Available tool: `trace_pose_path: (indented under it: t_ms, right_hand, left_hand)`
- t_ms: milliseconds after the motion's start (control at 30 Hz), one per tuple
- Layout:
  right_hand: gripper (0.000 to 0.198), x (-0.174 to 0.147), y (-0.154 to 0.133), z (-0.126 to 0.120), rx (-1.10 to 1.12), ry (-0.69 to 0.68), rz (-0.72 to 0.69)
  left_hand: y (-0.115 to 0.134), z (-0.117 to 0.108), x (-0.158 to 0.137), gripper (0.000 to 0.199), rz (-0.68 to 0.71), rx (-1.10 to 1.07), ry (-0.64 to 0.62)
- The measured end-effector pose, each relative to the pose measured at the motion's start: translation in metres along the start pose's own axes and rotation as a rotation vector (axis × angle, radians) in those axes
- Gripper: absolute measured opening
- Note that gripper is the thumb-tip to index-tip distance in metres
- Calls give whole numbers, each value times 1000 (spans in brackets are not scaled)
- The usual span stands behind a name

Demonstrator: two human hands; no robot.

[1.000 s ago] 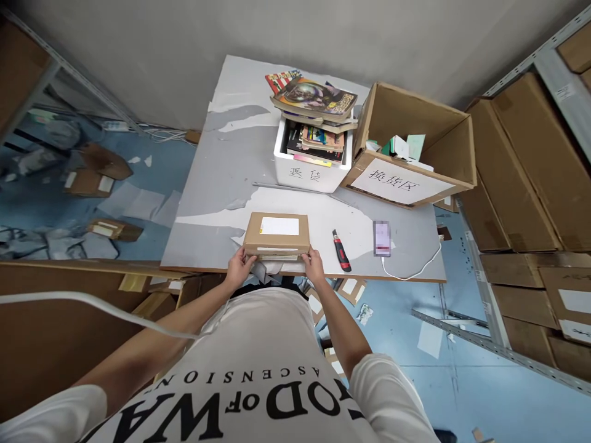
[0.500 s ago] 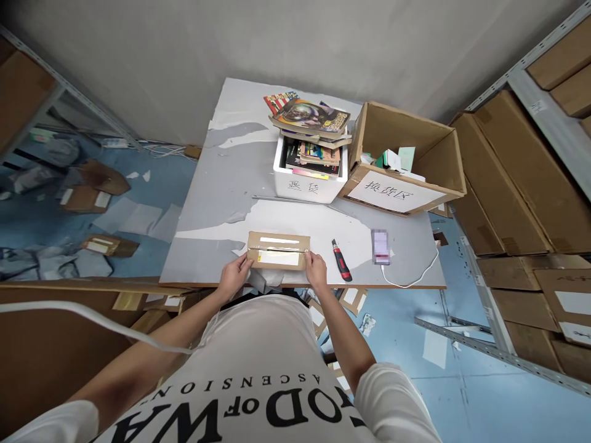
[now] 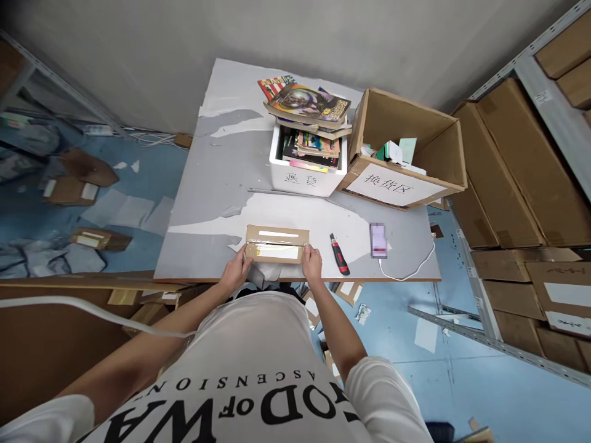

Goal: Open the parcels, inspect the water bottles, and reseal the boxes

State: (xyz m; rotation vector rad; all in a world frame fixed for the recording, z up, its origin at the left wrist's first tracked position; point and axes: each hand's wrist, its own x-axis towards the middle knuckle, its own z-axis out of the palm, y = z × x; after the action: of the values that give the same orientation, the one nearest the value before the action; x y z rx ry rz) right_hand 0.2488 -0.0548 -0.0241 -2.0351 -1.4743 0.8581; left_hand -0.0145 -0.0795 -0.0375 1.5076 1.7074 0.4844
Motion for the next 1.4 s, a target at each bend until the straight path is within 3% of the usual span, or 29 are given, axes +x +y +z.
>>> trace_pose_path:
  t_ms: [133,367,567,733,1000,1100,1167,1267,1400]
  right_hand:
    - [58,-4,10,-3,148,-46,-1]
    - [46,-21,40,-1,464,-249,42]
    - [61,-20,42,13,434,-240,72]
    - [51,-12,35,9,384,-222,-8]
    - [39,4,6,-15,134,-140,-155]
    - [41,14,-4,-21,79,-147,-153]
    - [41,21,-6,-20,51,-155,-96]
    - [39,28,-2,-14,10,-150,26]
    - [40,28,4,-4,0,-124,106]
  left_hand:
    - [-3,1,1,65,34,-31,20]
    - [-13,-5,3,70,83,-96,-55]
    - [-16,-7,5,70,113,-109,-68]
    - [-5,-9,7,65,76,-64,27]
    - [24,-32,27,54,-26,-34,211]
    - [21,-37,38,53,-8,-93,162]
    - [13,-37,43,56,53,-175,52]
    - [-4,-33,43,70,141,-283,-143]
    - [-20,-19,30,91,151,-402,-247]
